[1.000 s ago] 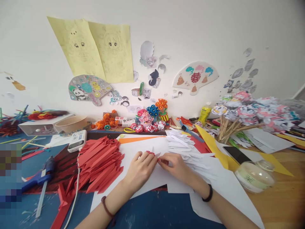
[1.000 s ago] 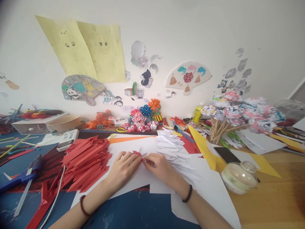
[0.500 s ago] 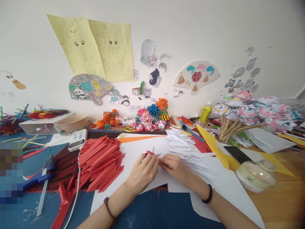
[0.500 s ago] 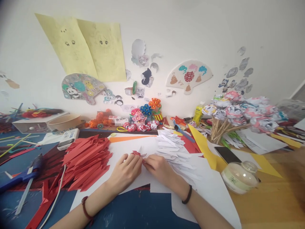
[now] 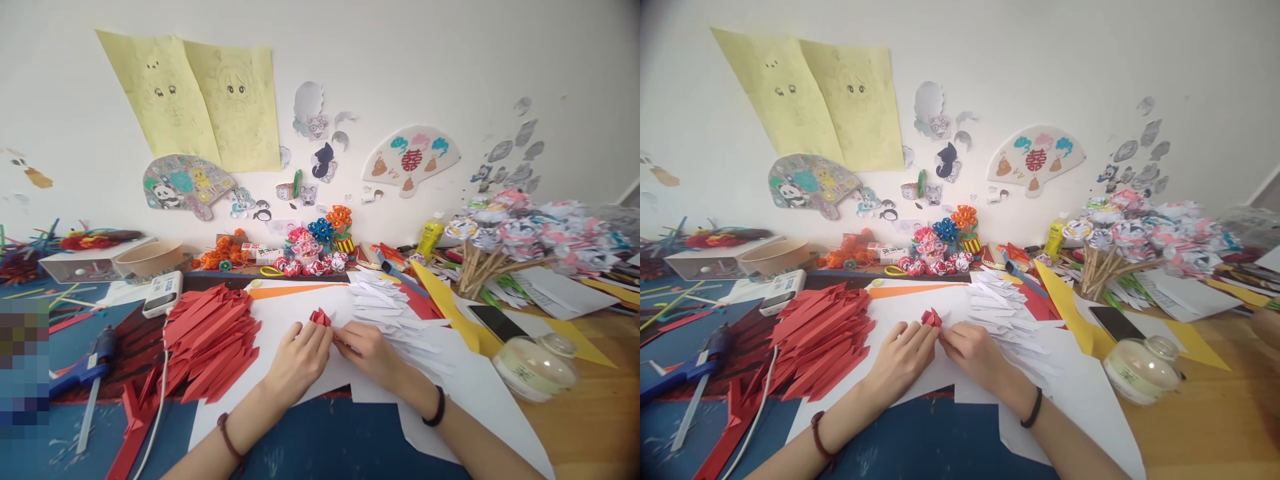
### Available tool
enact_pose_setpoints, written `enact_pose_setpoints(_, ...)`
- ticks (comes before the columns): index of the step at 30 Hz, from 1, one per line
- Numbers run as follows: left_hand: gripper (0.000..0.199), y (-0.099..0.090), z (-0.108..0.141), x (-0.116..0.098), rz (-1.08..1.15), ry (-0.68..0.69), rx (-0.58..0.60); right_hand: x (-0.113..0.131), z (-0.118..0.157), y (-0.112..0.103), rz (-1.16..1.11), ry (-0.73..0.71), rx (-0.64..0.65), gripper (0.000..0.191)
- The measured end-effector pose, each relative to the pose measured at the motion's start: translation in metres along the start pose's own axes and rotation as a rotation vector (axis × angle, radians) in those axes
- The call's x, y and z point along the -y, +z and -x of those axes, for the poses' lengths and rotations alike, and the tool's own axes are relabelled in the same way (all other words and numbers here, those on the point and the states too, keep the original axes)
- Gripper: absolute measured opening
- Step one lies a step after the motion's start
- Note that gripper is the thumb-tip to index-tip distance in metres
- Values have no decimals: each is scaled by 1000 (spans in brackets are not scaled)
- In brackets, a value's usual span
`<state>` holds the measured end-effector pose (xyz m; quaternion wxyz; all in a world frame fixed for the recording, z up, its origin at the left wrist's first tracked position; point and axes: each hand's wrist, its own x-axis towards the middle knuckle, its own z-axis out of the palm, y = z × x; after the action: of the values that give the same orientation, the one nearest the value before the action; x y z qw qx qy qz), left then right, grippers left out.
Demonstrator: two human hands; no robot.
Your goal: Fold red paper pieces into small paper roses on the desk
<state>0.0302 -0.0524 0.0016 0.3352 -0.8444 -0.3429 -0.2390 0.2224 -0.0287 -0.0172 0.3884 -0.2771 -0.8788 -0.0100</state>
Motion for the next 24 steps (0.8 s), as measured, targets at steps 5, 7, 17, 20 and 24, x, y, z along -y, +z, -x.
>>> enact_pose_setpoints(5,13,-3,-2,-1,16,-22,-19,1,-1,-1,40,-29,-9,33)
enact_pose_setpoints(7,11,-3,-3,-2,13,-43,-35,1,0,-1,29,-27,-9,31)
enact_pose_setpoints(17,8,-2,-2,1,-10,-45,-29,0,0,-1,5,-22,-36,26)
enact_pose_setpoints(20,10,-3,-3,1,-31,-21,-26,1,0,-2,6,-25,-39,27)
enact_pose_setpoints(24,11,-3,-3,2,-80,16,-33,0,1,-2,-15,-27,-32,25)
